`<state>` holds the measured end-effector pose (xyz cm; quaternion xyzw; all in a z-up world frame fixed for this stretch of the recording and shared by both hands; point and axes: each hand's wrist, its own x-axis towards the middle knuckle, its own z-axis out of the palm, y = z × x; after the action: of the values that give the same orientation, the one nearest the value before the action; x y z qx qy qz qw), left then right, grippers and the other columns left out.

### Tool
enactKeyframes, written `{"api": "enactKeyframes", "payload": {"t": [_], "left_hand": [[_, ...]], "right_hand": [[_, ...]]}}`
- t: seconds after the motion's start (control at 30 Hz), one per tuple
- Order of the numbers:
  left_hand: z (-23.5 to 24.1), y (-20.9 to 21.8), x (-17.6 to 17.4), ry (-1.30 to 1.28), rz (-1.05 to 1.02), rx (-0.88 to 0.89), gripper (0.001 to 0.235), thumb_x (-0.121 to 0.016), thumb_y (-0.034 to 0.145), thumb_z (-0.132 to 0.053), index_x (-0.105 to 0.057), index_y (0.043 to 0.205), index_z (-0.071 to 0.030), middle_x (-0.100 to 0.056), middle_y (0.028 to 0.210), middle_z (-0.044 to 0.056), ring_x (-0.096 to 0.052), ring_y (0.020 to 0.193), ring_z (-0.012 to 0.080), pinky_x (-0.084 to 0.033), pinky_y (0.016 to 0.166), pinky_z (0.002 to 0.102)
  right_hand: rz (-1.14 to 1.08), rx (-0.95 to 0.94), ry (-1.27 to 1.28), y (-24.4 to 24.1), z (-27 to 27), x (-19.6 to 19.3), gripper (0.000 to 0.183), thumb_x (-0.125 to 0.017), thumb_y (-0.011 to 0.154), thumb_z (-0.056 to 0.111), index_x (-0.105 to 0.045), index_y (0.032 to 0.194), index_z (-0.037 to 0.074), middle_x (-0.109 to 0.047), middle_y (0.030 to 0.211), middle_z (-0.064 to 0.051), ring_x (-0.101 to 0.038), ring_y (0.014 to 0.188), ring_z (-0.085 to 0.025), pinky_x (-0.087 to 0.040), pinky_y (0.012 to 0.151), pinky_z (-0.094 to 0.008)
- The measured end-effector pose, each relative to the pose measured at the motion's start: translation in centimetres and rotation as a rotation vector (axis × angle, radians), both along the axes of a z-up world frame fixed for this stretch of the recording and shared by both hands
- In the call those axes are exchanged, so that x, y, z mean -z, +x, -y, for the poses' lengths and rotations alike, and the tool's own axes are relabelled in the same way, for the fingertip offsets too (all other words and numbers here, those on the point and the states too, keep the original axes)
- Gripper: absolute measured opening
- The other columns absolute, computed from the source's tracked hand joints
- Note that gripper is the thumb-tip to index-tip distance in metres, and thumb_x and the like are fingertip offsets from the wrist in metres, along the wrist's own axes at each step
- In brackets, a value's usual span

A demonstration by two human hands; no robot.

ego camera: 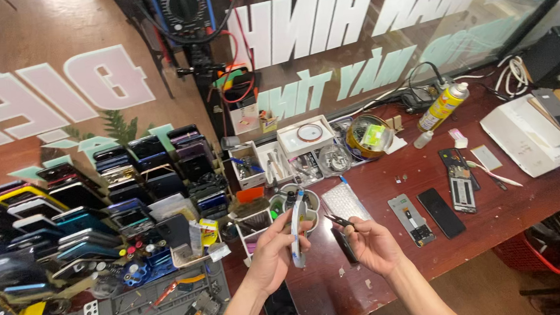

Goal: The person disassembles a smartphone, removes the battery, and uses a plastic pry tool and tweezers to manipulate internal components. They apply adhesive tape to secure parts and reassemble the device.

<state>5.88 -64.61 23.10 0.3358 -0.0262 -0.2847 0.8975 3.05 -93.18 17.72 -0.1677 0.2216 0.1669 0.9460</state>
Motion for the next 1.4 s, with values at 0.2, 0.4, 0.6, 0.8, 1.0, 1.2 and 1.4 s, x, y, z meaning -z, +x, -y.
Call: {"api": "enactKeyframes", "payload": {"t": [0.2, 0.4, 0.6, 0.8, 1.0, 1.2, 1.4], "left_hand": [[9.7, 1.6, -1.2, 0.048, -0.008, 0.069, 0.078, -0.059, 0.092, -0.005, -0.023, 0.161, -0.001, -0.064, 0.126, 0.019, -0.067, 0.096, 0.0218, -0.056, 0.088, 0.036], [23.3, 1.9, -1.8, 0.045, -0.069, 0.049, 0.086, -0.066, 0.089, -0.006, -0.019, 0.161, -0.008, -0.064, 0.121, 0.02, -0.069, 0.097, 0.0274, -0.059, 0.087, 0.043], [35.5, 2.4, -2.5, 0.035, -0.058, 0.047, 0.089, -0.07, 0.087, -0.003, -0.021, 0.161, -0.012, -0.062, 0.121, 0.018, -0.068, 0.099, 0.0265, -0.06, 0.089, 0.043], [45.7, 4.1, -0.9, 0.002, -0.282, -0.069, 0.078, -0.066, 0.085, -0.003, -0.032, 0.155, -0.01, -0.059, 0.117, 0.026, -0.068, 0.101, 0.037, -0.061, 0.09, 0.049], [50.7, 7.2, 0.5, -0.222, -0.636, -0.157, 0.061, -0.065, 0.089, -0.007, -0.041, 0.145, -0.005, -0.056, 0.12, 0.031, -0.066, 0.108, 0.0403, -0.061, 0.094, 0.048], [55.9, 6.1, -0.4, -0.171, -0.533, -0.068, 0.046, -0.065, 0.094, -0.025, -0.051, 0.126, 0.004, -0.063, 0.12, 0.027, -0.068, 0.107, 0.0365, -0.06, 0.09, 0.047], [58.7, 10.0, 0.7, -0.163, -0.584, -0.121, 0.021, -0.059, 0.094, -0.014, -0.05, 0.111, -0.007, -0.065, 0.112, 0.025, -0.066, 0.106, 0.0355, -0.059, 0.093, 0.049]], "right_hand": [[-0.07, 0.098, -0.103, -0.7, 7.5, -0.1, 0.018, -0.069, 0.096, 0.013, -0.059, 0.104, 0.0, -0.068, 0.097, -0.013, -0.074, 0.082, -0.019, -0.063, 0.073, -0.023], [0.182, -0.078, -0.327, -1.2, 17.0, -3.7, 0.03, -0.07, 0.092, 0.012, -0.063, 0.122, 0.01, -0.068, 0.099, -0.003, -0.068, 0.084, -0.014, -0.058, 0.073, -0.029], [0.325, -0.313, -0.46, -0.9, 28.0, -10.0, 0.044, -0.069, 0.081, 0.011, -0.064, 0.125, 0.011, -0.071, 0.109, -0.003, -0.066, 0.088, -0.013, -0.056, 0.078, -0.029], [0.47, -0.216, -0.374, -0.7, 37.1, -9.9, 0.021, -0.069, 0.091, 0.002, -0.057, 0.109, 0.003, -0.063, 0.098, -0.005, -0.058, 0.078, -0.013, -0.051, 0.073, -0.031], [0.529, -0.209, -1.321, -2.1, 39.8, -9.7, 0.036, -0.085, 0.076, 0.005, -0.071, 0.11, 0.003, -0.064, 0.085, 0.006, -0.054, 0.073, -0.002, -0.046, 0.065, -0.02], [0.525, -0.017, -1.414, -1.4, 42.2, -10.6, 0.034, -0.083, 0.077, 0.01, -0.073, 0.109, 0.003, -0.073, 0.091, 0.007, -0.061, 0.078, 0.0, -0.052, 0.069, -0.018], [0.479, -0.073, -1.491, 1.3, 44.9, -10.5, 0.026, -0.086, 0.079, 0.008, -0.078, 0.102, 0.001, -0.07, 0.089, -0.001, -0.057, 0.077, -0.006, -0.048, 0.07, -0.024]]}}
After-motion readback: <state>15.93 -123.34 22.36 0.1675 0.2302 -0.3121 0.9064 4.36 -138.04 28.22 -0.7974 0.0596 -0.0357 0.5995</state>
